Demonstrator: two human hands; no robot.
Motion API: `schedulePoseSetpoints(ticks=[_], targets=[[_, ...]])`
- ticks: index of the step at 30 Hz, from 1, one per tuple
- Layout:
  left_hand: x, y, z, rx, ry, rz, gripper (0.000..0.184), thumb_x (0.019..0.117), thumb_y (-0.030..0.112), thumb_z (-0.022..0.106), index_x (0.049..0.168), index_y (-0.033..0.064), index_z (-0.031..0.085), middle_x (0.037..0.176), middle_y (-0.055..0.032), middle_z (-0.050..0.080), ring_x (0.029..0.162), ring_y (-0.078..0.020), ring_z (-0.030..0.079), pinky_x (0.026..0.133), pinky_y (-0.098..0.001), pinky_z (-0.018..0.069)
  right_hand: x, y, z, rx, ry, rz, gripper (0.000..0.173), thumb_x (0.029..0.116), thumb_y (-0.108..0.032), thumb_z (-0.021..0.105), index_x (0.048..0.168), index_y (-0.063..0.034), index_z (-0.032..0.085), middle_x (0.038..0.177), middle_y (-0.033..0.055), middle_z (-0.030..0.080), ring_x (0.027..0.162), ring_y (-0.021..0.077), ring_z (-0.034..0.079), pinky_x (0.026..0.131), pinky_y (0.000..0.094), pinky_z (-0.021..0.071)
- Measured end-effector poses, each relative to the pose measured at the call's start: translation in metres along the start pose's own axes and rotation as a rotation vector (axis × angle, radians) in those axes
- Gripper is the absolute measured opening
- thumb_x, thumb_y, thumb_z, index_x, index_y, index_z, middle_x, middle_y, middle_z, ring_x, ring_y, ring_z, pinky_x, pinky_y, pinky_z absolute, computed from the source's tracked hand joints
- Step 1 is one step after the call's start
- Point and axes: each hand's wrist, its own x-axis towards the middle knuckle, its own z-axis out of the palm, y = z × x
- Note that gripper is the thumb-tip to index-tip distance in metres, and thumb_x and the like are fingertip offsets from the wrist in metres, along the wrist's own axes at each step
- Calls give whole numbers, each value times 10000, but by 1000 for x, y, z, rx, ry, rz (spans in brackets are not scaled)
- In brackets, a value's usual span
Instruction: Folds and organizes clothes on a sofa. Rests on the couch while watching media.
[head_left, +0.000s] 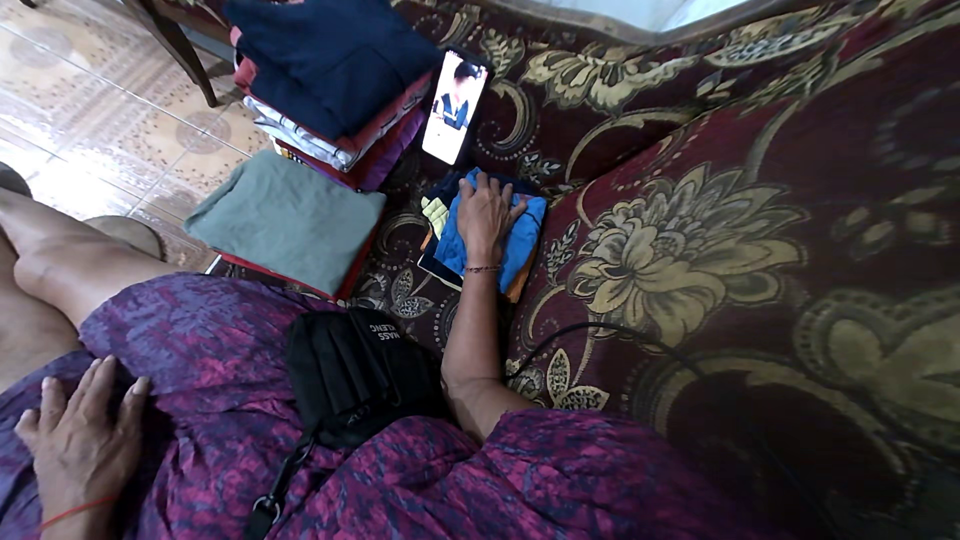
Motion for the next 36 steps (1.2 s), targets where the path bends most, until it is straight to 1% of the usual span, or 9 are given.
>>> schedulePoseSetpoints(ticks=[8, 13, 18, 26, 30, 33, 36], targets=[[0, -7, 3, 1, -1, 5, 695, 1047, 526, 367, 1474, -3, 515, 1530, -238, 484, 1472, -515, 325, 1201, -690, 124, 0, -1, -1, 2, -6, 12, 524, 1085, -476, 387, 1452, -155, 579, 1479, 130, 572, 1468, 391, 395, 1182, 702, 145], [0, 8, -5, -10, -15, -26, 693, 1045, 504, 378, 1473, -26, 506, 1535, -250, 472, 1475, -529, 307, 1206, -679, 115, 0, 0, -1, 10, -11, 3, 518, 1089, -463, 386, 1453, -145, 575, 1488, 139, 560, 1474, 398, 383, 1178, 710, 144], [0, 11, -7, -16, -19, -30, 683, 1046, 491, 387, 1472, -29, 506, 1535, -257, 467, 1474, -535, 305, 1207, -679, 111, -1, 0, -1, 9, -8, 1, 520, 1089, -464, 386, 1449, -142, 578, 1482, 143, 564, 1468, 401, 391, 1174, 712, 150], [0, 5, -4, -16, -13, -26, 700, 1042, 516, 375, 1475, -18, 508, 1534, -243, 476, 1477, -526, 305, 1205, -680, 113, 0, 0, 0, 3, -12, 13, 529, 1085, -481, 385, 1455, -154, 575, 1490, 128, 560, 1475, 393, 384, 1179, 714, 141], [0, -4, 1, -1, -15, -8, 706, 1047, 531, 360, 1479, -7, 506, 1538, -237, 474, 1479, -512, 313, 1206, -689, 120, 0, 0, -1, 10, -18, 7, 535, 1084, -481, 389, 1461, -145, 569, 1501, 143, 547, 1476, 399, 380, 1183, 718, 131], [1, 6, -5, -7, -26, -33, 709, 1041, 527, 366, 1481, -12, 503, 1542, -246, 464, 1480, -527, 298, 1206, -684, 110, 0, 0, -1, 12, -10, -1, 536, 1084, -478, 391, 1453, -133, 572, 1492, 153, 552, 1471, 405, 385, 1181, 716, 136], [0, 7, -5, -10, -20, -33, 708, 1041, 523, 368, 1479, -17, 503, 1538, -247, 470, 1478, -532, 296, 1205, -686, 109, 0, 0, 0, 10, -5, -3, 530, 1084, -475, 392, 1447, -136, 577, 1481, 147, 564, 1470, 401, 388, 1183, 715, 132]])
